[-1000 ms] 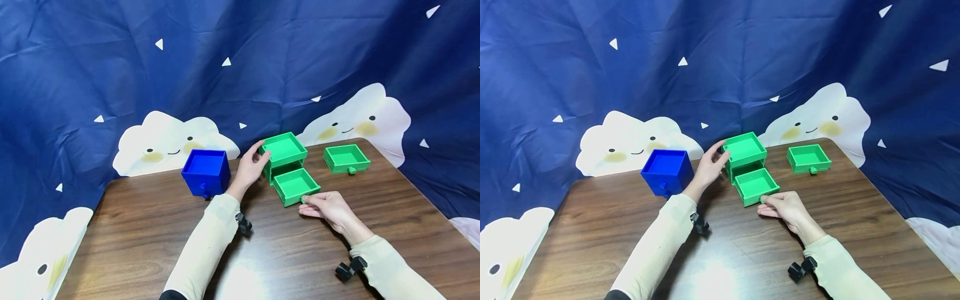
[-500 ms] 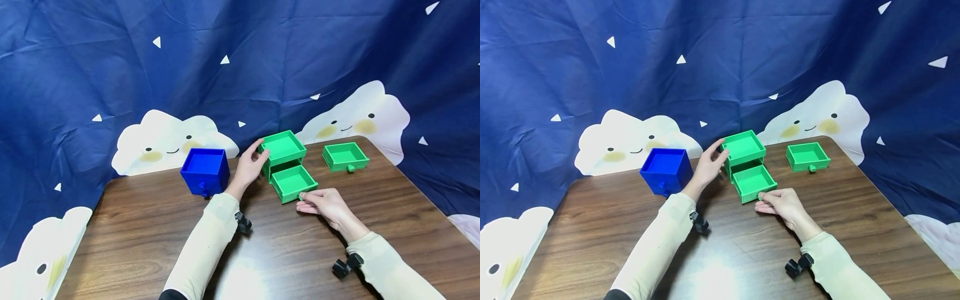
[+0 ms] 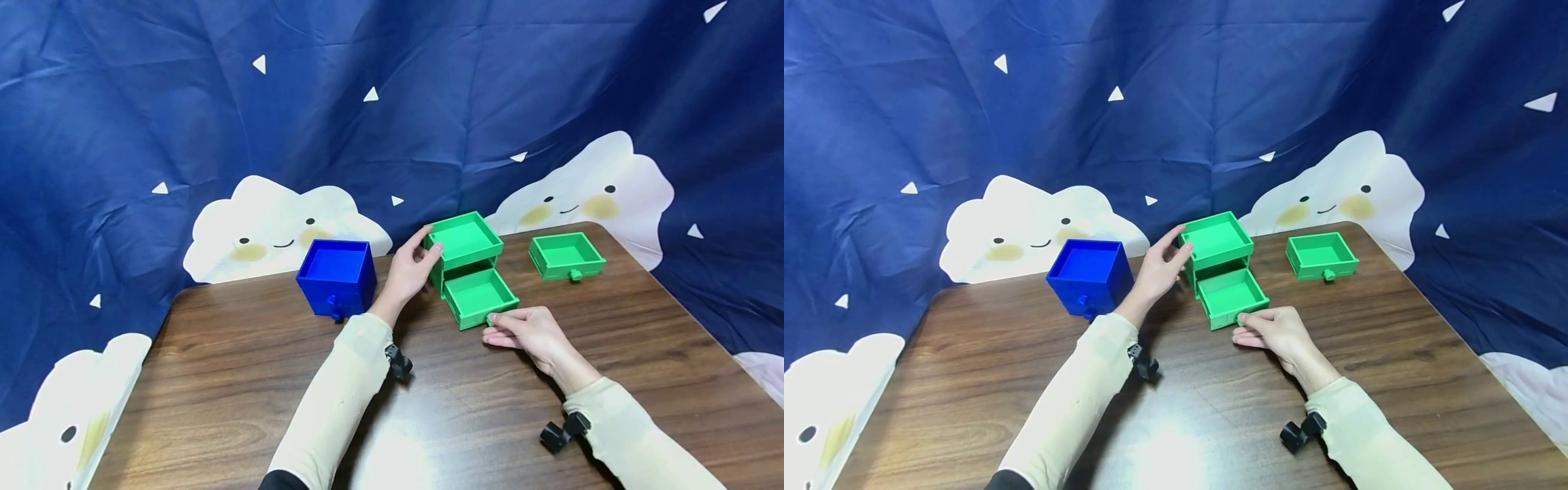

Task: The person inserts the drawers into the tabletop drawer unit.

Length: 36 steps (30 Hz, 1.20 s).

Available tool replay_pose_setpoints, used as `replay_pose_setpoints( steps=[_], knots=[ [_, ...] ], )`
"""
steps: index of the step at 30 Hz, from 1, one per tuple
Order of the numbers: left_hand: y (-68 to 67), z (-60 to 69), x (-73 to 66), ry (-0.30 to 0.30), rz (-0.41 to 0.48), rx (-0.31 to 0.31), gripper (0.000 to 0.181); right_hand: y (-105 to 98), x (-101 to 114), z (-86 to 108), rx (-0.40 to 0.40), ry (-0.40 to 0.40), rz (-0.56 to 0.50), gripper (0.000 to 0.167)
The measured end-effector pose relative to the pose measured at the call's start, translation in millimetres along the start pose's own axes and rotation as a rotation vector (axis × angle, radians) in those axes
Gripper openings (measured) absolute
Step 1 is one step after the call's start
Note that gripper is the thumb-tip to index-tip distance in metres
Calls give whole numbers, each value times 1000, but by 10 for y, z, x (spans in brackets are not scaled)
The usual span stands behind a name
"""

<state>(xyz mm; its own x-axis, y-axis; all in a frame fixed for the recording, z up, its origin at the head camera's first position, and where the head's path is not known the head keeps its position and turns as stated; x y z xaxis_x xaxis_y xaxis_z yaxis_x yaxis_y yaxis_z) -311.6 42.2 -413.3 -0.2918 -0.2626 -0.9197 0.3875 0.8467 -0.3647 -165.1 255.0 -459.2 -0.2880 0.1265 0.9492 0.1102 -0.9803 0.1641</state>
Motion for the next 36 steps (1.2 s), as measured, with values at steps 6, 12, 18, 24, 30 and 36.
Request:
replay_pose_setpoints(
  steps=[6, 12, 18, 24, 30, 36],
  knots=[
    [-1, -5, -6, 1, -12, -2, 55, 8, -10, -14, 0, 0, 11, 40],
    [-9, 1, -2, -7, -11, 1, 55, 12, -4, -38, -10, 15, 12, 43],
    [-12, 13, -7, -6, -7, 5, 55, 31, 19, -80, -7, 10, -7, 42],
    [-14, 13, -13, -8, 7, 3, 55, 41, 36, -132, -3, 12, -21, 44],
    [-16, 15, -9, -7, 6, -1, 54, 45, 41, -203, -14, 15, -24, 43],
    [-10, -1, -11, -8, 0, -4, 54, 33, 55, -260, -27, 30, -6, 42]
  ],
)
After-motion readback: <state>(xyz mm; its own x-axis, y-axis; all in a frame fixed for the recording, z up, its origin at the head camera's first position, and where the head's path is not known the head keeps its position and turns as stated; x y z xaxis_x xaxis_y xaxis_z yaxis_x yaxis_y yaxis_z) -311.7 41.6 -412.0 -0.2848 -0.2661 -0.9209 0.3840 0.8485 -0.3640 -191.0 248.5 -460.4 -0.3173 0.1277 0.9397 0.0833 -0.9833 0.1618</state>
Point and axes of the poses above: each hand's wrist, its own z-axis away from the middle knuckle, its own y-axis out of the palm, x = y × z, the point moved 3 cm from there along -z, towards the middle knuckle, and after that the axes turned 8 degrees about x, right-handed, at the moved point
